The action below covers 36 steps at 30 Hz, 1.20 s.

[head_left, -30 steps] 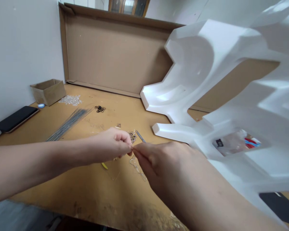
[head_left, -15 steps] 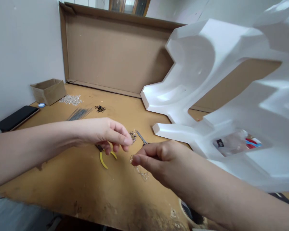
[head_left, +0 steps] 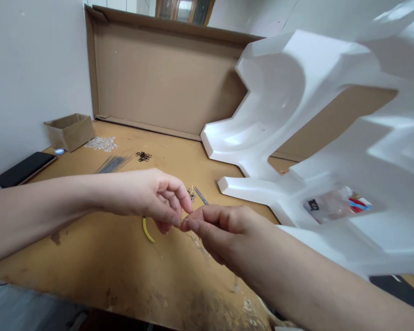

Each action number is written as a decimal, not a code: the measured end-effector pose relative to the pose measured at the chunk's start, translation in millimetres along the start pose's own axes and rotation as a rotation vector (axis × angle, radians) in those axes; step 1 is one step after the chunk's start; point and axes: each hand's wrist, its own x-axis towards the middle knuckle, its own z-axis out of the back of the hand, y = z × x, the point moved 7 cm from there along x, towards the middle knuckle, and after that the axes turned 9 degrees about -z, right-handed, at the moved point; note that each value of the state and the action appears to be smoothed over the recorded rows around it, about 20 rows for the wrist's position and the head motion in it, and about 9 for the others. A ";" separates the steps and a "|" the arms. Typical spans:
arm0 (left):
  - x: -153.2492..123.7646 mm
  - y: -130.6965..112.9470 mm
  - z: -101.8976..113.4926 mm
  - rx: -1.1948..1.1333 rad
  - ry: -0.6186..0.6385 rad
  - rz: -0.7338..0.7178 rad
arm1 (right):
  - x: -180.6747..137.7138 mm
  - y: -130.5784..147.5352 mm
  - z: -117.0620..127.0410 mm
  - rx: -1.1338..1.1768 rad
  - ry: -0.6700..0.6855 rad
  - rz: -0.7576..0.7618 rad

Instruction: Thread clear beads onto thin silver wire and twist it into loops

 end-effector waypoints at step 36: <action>-2.1 12.3 6.4 -0.206 -0.230 0.123 | -1.7 11.3 20.2 0.369 0.012 0.022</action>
